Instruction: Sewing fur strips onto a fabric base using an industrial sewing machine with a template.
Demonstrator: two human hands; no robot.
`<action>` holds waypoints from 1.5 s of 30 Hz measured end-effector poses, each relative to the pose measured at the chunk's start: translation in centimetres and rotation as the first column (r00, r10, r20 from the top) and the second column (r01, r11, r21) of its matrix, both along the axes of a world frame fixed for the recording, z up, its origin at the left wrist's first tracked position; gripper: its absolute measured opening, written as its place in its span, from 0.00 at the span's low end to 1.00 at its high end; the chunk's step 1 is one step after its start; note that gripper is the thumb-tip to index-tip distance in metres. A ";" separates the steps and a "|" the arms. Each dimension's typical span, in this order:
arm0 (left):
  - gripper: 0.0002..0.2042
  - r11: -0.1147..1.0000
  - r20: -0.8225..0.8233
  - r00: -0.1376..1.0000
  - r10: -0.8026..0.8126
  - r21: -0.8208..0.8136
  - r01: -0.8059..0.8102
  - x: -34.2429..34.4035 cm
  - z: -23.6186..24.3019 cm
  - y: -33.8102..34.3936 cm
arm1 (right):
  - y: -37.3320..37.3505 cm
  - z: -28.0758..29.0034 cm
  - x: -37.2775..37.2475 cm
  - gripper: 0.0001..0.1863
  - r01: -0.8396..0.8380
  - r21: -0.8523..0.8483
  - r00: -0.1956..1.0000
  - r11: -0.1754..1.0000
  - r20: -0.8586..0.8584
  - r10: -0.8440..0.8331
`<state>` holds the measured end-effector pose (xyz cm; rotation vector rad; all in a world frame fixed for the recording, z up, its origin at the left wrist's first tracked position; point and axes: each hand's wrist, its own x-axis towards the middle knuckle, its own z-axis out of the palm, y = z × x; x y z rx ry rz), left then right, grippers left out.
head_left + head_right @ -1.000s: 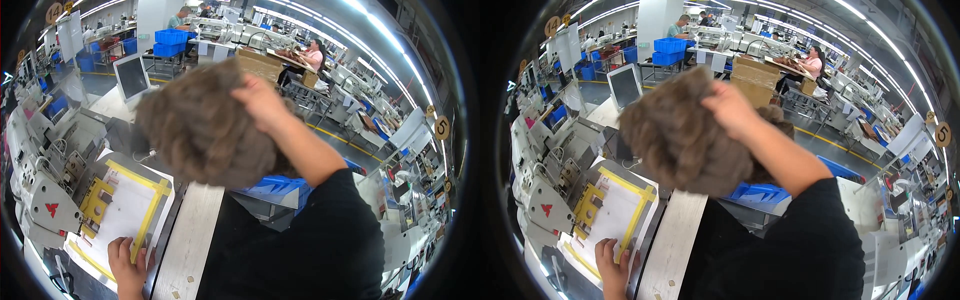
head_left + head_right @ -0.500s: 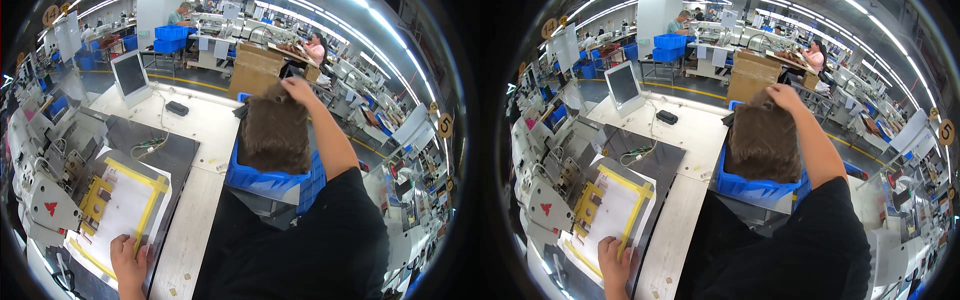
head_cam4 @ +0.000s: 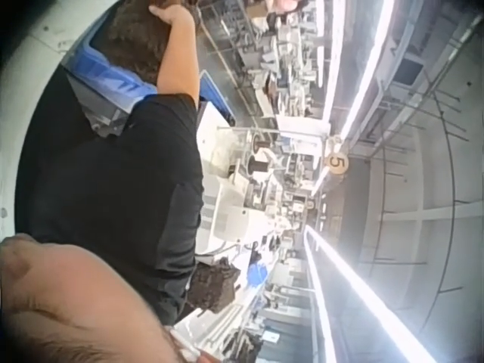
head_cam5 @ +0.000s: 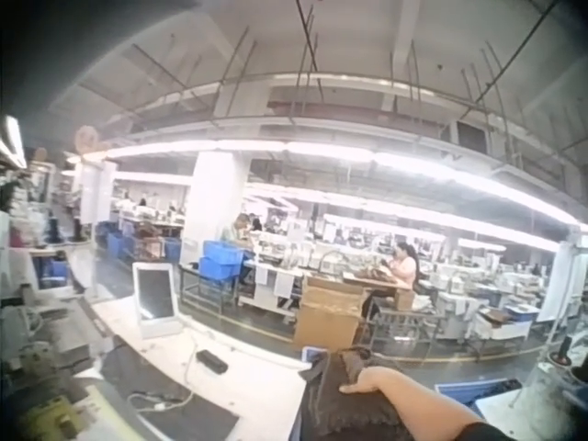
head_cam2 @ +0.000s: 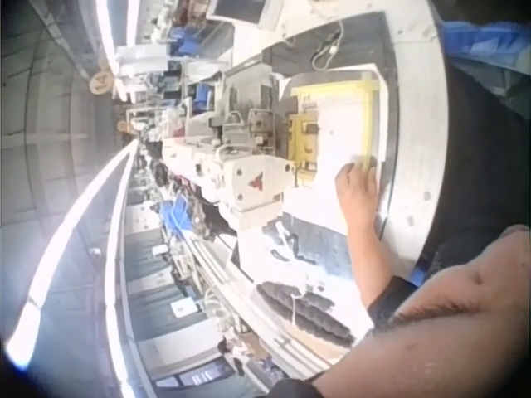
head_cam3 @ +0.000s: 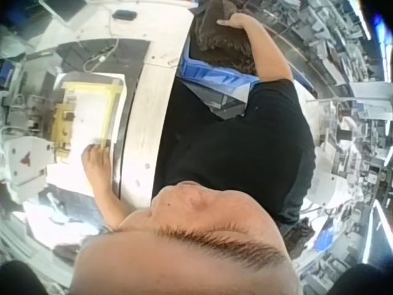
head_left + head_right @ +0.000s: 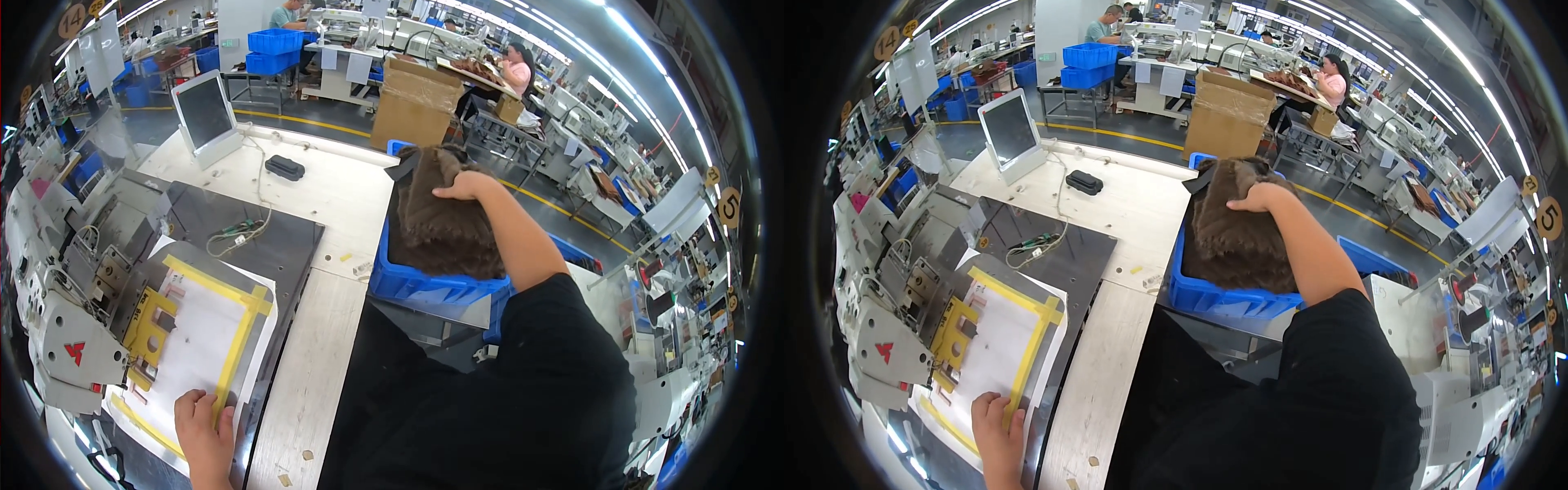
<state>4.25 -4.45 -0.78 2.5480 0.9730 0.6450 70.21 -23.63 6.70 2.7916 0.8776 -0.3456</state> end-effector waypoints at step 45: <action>0.34 -0.633 -0.636 -0.488 0.598 -0.002 -0.774 -33.1 -13.0 -42.4 | 27.8 -10.0 -29.7 0.25 -0.826 0.485 0.359 0.286 0.064 0.931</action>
